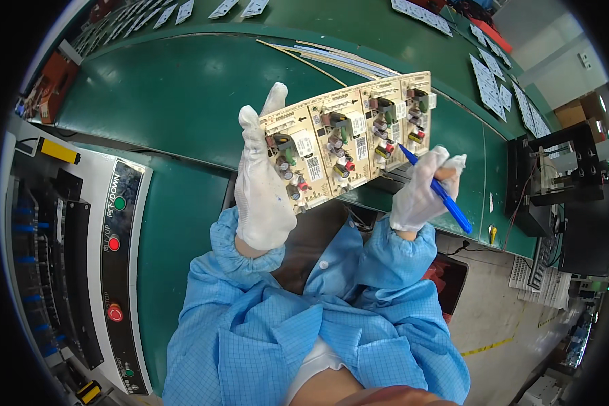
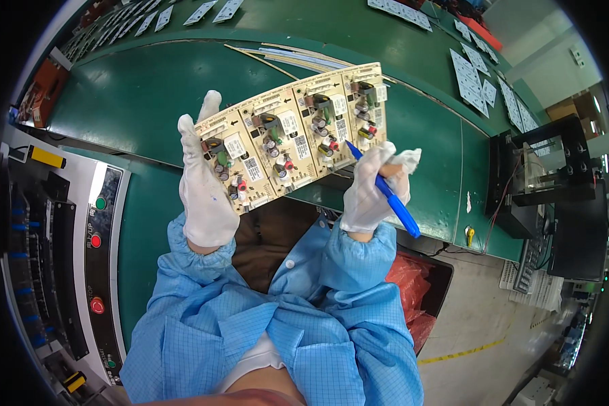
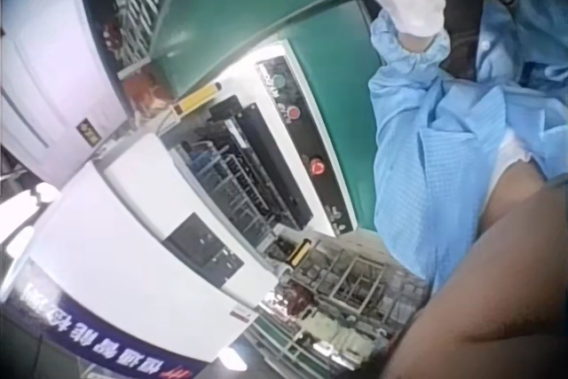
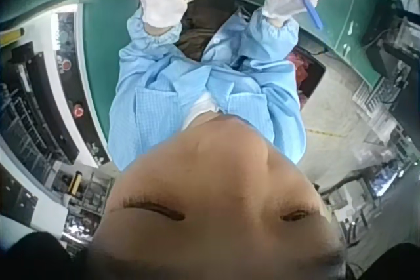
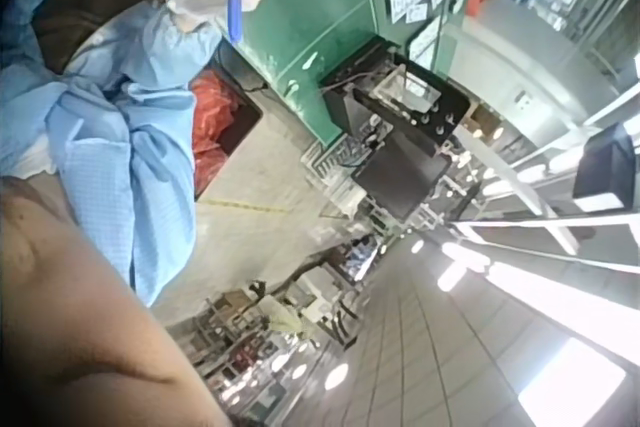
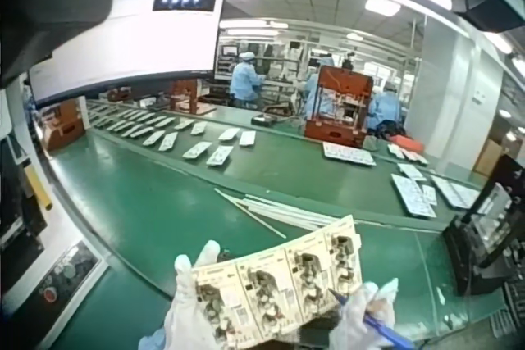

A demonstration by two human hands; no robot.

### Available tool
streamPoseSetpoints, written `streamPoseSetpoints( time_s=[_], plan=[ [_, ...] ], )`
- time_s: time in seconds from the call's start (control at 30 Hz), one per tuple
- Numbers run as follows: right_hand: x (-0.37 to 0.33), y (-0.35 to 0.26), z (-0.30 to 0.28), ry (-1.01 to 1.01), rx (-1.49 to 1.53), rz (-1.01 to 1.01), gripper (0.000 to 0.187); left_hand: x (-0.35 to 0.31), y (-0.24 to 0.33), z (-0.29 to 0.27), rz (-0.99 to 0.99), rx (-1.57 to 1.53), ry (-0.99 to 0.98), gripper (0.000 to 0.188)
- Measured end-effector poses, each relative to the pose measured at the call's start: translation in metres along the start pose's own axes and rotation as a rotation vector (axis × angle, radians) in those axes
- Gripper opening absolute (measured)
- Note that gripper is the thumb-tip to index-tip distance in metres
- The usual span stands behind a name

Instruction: Inspecting, marking with a pen, and placing printed circuit boards into a testing machine on an electronics assembly line.

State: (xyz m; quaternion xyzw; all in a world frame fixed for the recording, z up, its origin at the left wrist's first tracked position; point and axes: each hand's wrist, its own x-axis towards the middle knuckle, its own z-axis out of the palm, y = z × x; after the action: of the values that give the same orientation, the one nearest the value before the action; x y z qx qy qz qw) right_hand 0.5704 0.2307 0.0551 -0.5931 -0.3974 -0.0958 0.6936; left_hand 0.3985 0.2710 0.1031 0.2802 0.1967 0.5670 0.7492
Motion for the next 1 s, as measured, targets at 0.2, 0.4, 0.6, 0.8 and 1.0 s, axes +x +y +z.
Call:
streamPoseSetpoints(
  time_s=[0.2,0.4,0.6,0.8,1.0],
  plan=[
    [0.006,0.004,-0.013,0.263,0.253,0.161,0.012,0.003,0.0,-0.007,-0.032,-0.023,0.011,0.063],
    [0.023,0.01,-0.007,0.157,-0.047,0.141,0.015,0.003,0.0,-0.01,-0.038,0.037,0.029,0.063],
    [0.042,-0.01,-0.012,0.224,0.162,0.377,0.034,0.022,0.008,-0.023,-0.076,0.156,-0.011,0.064],
    [0.061,0.019,0.0,-0.351,0.478,0.355,0.059,0.092,0.004,-0.038,0.22,0.996,-0.304,0.063],
    [0.032,0.035,-0.027,-0.197,-0.465,-0.501,0.033,0.085,0.0,-0.04,0.261,0.839,-0.231,0.054]
  ],
)
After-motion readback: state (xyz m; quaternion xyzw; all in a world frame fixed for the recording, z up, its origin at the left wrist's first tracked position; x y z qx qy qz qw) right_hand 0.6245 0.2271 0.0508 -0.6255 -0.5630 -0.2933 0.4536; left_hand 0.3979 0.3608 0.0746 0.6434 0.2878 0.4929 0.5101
